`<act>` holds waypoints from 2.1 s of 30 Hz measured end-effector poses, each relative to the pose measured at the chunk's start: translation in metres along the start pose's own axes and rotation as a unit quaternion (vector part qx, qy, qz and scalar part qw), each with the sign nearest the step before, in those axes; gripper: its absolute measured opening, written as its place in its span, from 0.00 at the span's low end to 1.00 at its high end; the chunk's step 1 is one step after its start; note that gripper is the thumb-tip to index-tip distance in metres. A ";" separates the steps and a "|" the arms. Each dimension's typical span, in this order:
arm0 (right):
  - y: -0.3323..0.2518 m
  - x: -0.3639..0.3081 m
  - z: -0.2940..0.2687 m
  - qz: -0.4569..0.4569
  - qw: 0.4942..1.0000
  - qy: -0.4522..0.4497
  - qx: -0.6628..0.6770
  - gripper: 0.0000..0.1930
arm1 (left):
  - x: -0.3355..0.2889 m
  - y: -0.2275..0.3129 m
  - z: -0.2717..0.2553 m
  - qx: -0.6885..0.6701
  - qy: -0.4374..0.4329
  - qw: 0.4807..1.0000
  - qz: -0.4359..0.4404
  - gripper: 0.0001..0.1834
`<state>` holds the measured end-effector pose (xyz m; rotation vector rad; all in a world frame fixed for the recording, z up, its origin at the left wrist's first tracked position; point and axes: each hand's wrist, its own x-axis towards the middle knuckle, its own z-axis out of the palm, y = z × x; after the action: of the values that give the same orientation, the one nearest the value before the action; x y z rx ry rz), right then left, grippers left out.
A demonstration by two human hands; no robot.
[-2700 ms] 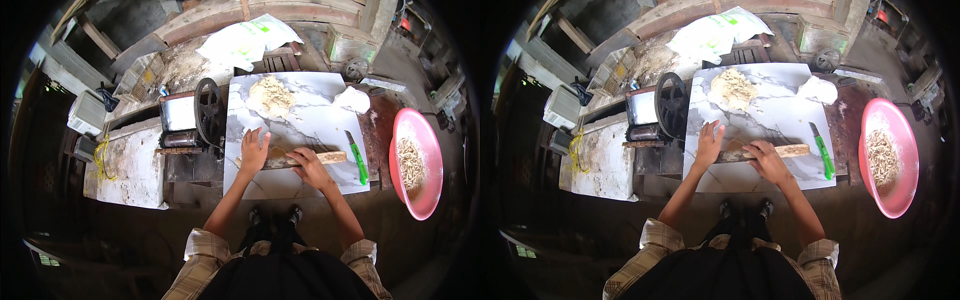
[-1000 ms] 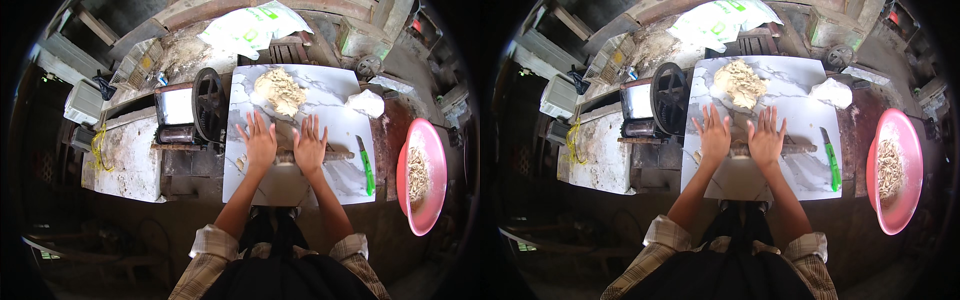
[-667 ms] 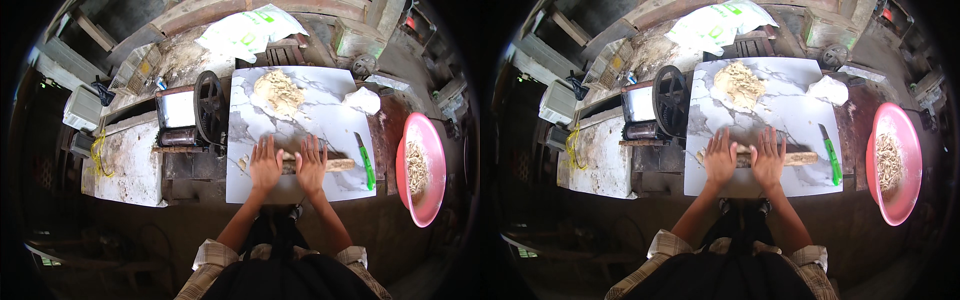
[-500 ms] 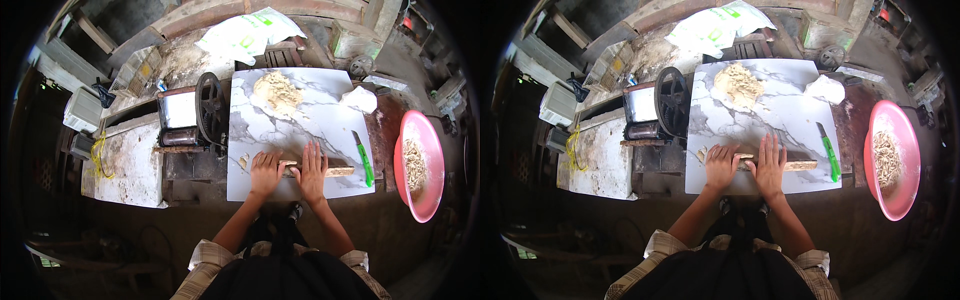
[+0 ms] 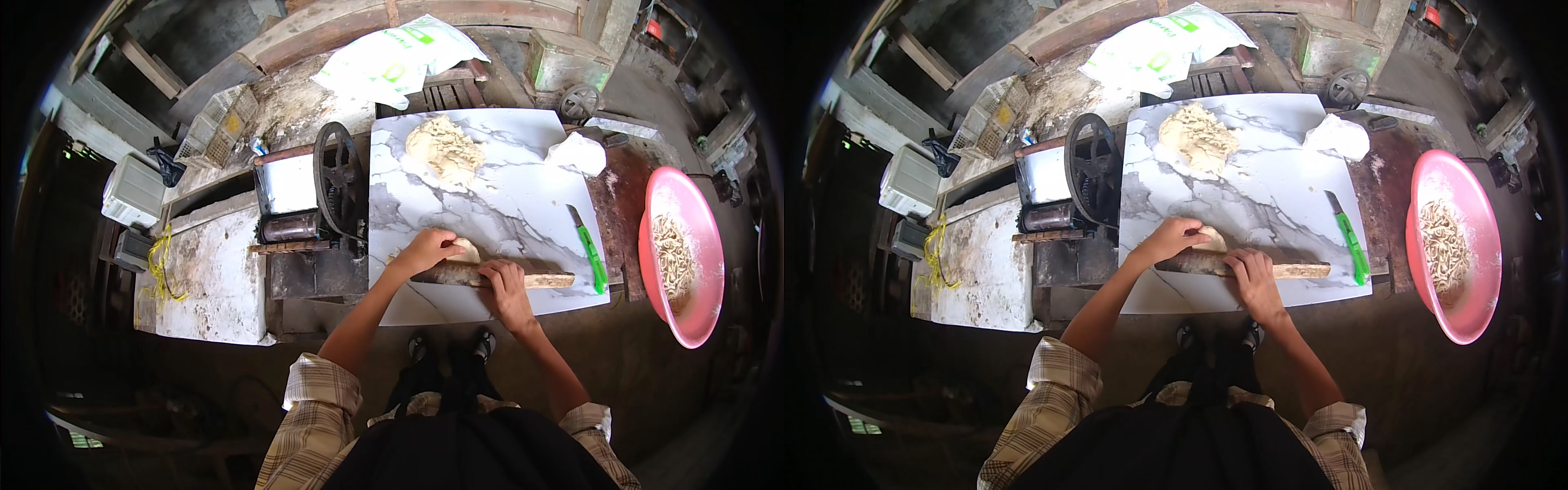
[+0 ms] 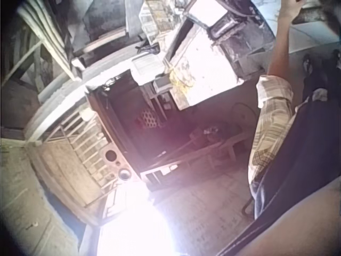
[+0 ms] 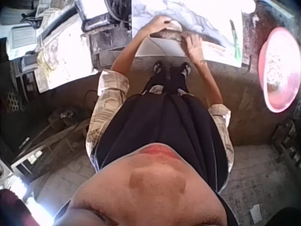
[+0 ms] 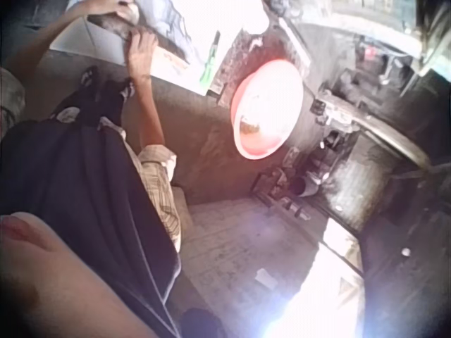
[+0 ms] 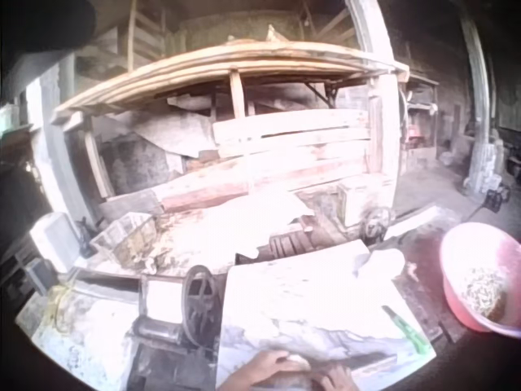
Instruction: The person uses a hand-cranked machine to cut dough into noodles, then rolls and cuts more dough on a board.
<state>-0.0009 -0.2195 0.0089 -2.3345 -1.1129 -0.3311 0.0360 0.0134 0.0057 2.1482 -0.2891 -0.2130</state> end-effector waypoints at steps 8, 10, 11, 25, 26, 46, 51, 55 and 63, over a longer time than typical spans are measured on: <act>0.004 -0.023 0.000 -0.072 0.993 0.091 -0.026 0.23 | -0.004 -0.005 0.006 0.016 0.048 0.999 -0.020 0.17; -0.002 -0.013 -0.008 -0.025 0.997 0.067 -0.004 0.25 | -0.018 0.009 -0.005 0.014 0.120 0.991 -0.057 0.17; -0.005 -0.005 -0.013 -0.029 0.997 0.066 -0.002 0.25 | -0.021 -0.007 -0.007 0.109 0.207 0.972 -0.001 0.19; 0.014 0.060 0.021 0.081 0.993 0.023 -0.081 0.15 | -0.005 0.004 0.029 0.223 0.376 0.888 -0.145 0.28; 0.020 0.065 0.027 0.144 0.979 0.061 -0.133 0.15 | 0.003 0.010 0.026 0.252 0.389 0.875 -0.138 0.29; 0.035 0.111 0.036 0.108 0.975 0.001 -0.193 0.25 | 0.021 0.008 0.010 0.251 0.363 0.871 -0.214 0.34; 0.032 0.113 0.039 0.122 0.967 0.027 -0.220 0.26 | 0.024 0.003 0.007 0.282 0.381 0.858 -0.198 0.34; 0.007 0.053 0.040 0.122 0.974 0.033 -0.186 0.26 | -0.025 0.015 0.044 0.303 0.349 0.872 -0.161 0.34; 0.023 0.099 0.044 0.219 0.957 0.080 -0.170 0.25 | 0.029 0.000 0.007 0.300 0.355 0.875 -0.135 0.35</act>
<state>0.0793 -0.1425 0.0065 -2.7123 -0.4643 -0.5663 0.0621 -0.0008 0.0009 2.6965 0.4347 0.5880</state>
